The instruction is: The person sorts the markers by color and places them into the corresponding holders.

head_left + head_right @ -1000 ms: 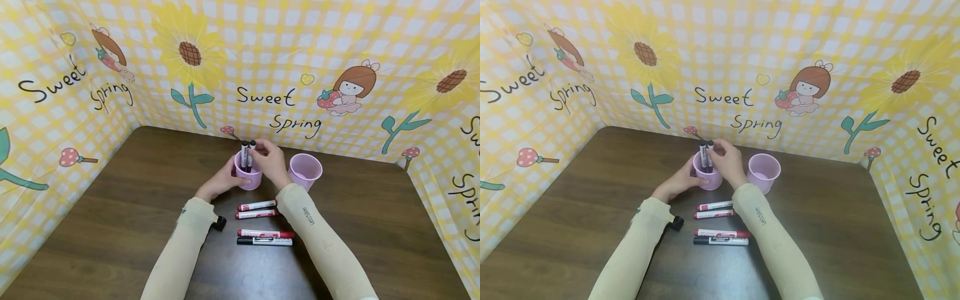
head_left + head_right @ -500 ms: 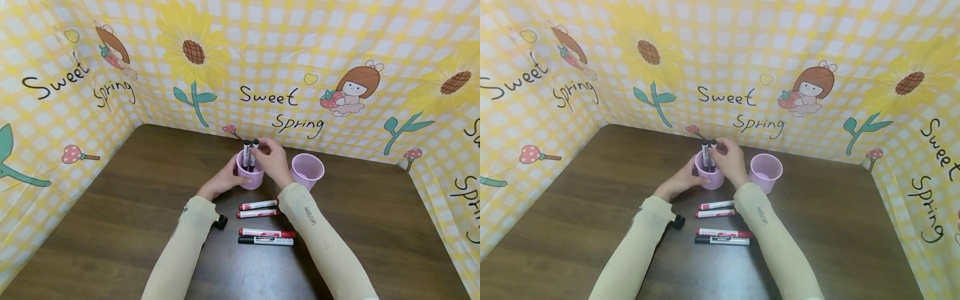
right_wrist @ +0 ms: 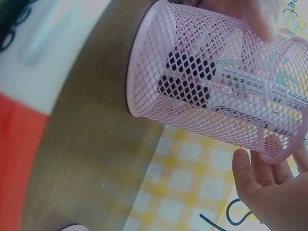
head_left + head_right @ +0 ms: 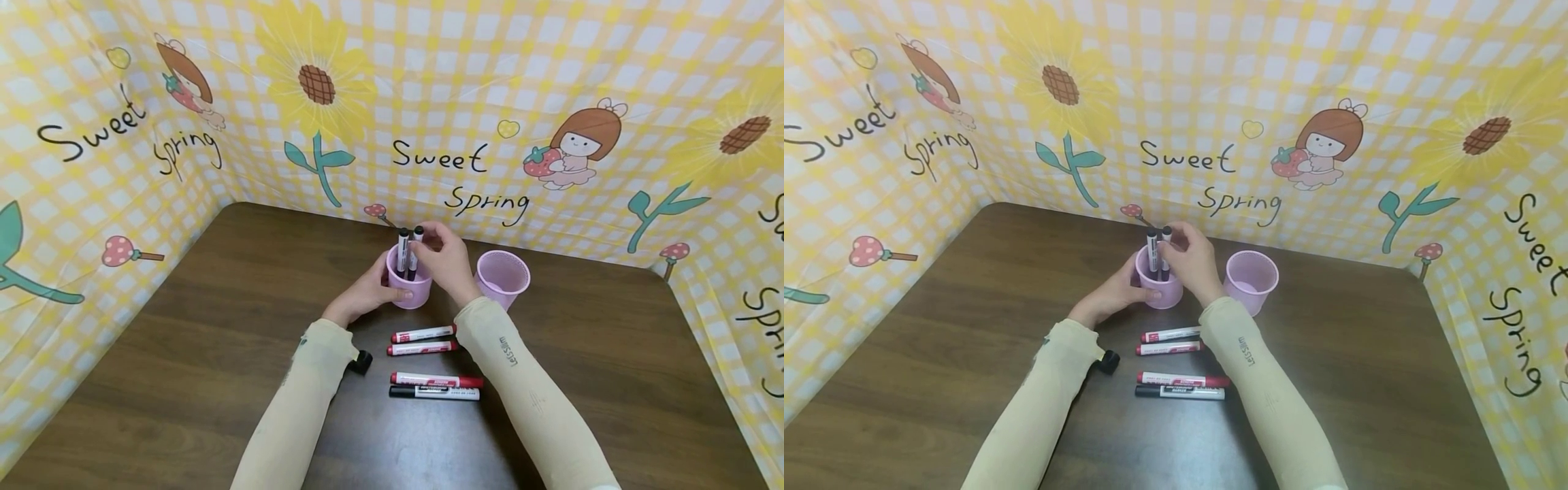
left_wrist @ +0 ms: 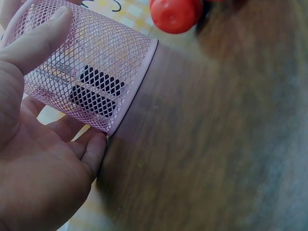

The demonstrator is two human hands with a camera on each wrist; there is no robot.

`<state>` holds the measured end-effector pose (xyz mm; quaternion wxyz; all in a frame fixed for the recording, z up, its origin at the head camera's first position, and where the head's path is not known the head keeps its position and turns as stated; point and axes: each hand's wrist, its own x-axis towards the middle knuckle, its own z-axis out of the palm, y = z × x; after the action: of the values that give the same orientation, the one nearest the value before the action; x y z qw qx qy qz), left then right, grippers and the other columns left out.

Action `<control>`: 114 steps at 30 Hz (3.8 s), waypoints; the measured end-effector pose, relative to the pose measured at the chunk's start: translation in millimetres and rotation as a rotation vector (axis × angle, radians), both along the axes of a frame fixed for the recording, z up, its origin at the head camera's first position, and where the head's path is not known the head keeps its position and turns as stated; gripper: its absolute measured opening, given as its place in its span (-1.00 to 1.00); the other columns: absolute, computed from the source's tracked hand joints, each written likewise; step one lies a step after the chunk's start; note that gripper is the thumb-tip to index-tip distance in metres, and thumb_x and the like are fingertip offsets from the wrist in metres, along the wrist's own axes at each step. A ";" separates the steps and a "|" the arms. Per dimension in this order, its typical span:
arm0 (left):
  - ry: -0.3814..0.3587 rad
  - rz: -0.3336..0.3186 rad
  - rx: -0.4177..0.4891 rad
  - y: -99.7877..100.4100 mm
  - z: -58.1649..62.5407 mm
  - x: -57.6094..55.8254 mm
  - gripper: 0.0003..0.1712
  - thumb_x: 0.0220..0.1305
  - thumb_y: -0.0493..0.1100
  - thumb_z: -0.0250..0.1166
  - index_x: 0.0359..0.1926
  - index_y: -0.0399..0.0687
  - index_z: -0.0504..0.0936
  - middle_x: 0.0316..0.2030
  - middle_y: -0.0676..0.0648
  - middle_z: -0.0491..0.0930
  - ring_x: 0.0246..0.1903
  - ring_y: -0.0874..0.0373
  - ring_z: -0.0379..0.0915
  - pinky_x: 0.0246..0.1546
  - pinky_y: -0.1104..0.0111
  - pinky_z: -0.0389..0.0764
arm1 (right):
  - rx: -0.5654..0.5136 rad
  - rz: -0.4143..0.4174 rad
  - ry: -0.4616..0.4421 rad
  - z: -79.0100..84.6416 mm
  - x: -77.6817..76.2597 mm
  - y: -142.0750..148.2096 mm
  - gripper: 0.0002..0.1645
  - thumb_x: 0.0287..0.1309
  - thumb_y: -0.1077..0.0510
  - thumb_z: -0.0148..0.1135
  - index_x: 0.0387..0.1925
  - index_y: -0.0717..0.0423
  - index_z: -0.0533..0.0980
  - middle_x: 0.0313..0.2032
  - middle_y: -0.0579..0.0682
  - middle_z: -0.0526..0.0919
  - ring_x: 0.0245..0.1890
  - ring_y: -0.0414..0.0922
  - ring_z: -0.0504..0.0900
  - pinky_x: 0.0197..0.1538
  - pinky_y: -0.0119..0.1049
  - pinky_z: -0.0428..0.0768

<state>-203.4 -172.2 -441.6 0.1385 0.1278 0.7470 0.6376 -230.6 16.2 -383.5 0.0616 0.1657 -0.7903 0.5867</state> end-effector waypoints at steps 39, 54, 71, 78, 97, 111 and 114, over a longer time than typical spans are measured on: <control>0.021 0.005 0.013 2.3 -6.6 -3.5 0.17 0.16 -0.30 0.50 0.59 0.02 -0.08 0.44 -0.15 0.19 0.37 -0.04 0.14 0.39 0.04 0.16 | -0.209 0.019 0.109 22.6 89.8 72.7 -0.60 0.18 0.47 0.29 0.08 0.39 0.53 -0.16 0.35 0.64 -0.15 -0.11 0.63 -0.09 -0.35 0.59; 0.007 0.024 -0.010 -4.9 -6.7 -1.3 0.16 0.18 -0.27 0.50 0.58 0.05 -0.08 0.45 -0.14 0.18 0.40 -0.03 0.11 0.41 0.05 0.11 | 0.331 0.326 -0.091 -24.3 152.4 118.7 -0.91 0.25 0.24 0.36 -0.21 0.04 0.66 -0.35 -0.23 0.65 -0.31 -0.22 0.62 -0.18 -0.30 0.62; -0.020 -0.002 0.000 1.6 -2.8 -1.9 0.17 0.20 -0.30 0.46 0.60 0.05 -0.14 0.50 -0.17 0.09 0.44 -0.07 0.03 0.43 0.03 0.06 | 0.608 0.410 0.028 -35.1 161.4 125.9 -0.76 0.19 0.24 0.40 -0.09 0.11 0.65 -0.22 -0.17 0.64 -0.21 -0.21 0.58 -0.09 -0.21 0.59; -0.011 0.009 -0.002 1.0 -2.2 -1.6 0.13 0.19 -0.28 0.48 0.58 0.04 -0.07 0.47 -0.14 0.17 0.41 -0.03 0.09 0.42 0.07 0.09 | 0.811 0.367 0.158 -37.2 164.4 121.3 -0.67 0.05 0.25 0.50 -0.10 0.11 0.66 -0.21 -0.11 0.57 -0.15 -0.12 0.55 -0.05 -0.14 0.58; -0.009 0.012 -0.003 1.5 -0.8 -0.2 0.15 0.19 -0.28 0.48 0.59 0.05 -0.09 0.48 -0.14 0.15 0.42 -0.03 0.07 0.43 0.05 0.09 | 0.803 0.410 0.246 -35.1 166.5 120.9 -0.76 0.07 0.27 0.49 -0.19 0.05 0.69 -0.31 -0.20 0.47 -0.23 -0.16 0.53 -0.14 -0.22 0.57; 0.008 0.010 -0.001 1.6 0.6 0.4 0.17 0.19 -0.30 0.47 0.60 0.03 -0.13 0.49 -0.15 0.12 0.43 -0.04 0.07 0.42 0.05 0.10 | 0.496 0.483 0.212 -15.6 160.2 120.3 -0.76 0.12 0.27 0.43 -0.19 -0.07 0.62 -0.25 -0.29 0.52 -0.26 -0.29 0.50 -0.15 -0.33 0.53; 0.012 0.011 -0.004 1.1 0.4 0.3 0.18 0.20 -0.30 0.47 0.61 0.03 -0.13 0.49 -0.17 0.12 0.43 -0.06 0.06 0.42 0.04 0.09 | 0.412 0.496 0.235 -11.1 157.1 118.6 -0.73 0.12 0.29 0.42 -0.18 -0.08 0.62 -0.24 -0.28 0.55 -0.23 -0.28 0.52 -0.14 -0.28 0.55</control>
<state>-203.1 -171.0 -441.2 0.1306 0.1272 0.7497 0.6361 -73.5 134.8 -394.7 -0.0273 0.4282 -0.8154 0.3887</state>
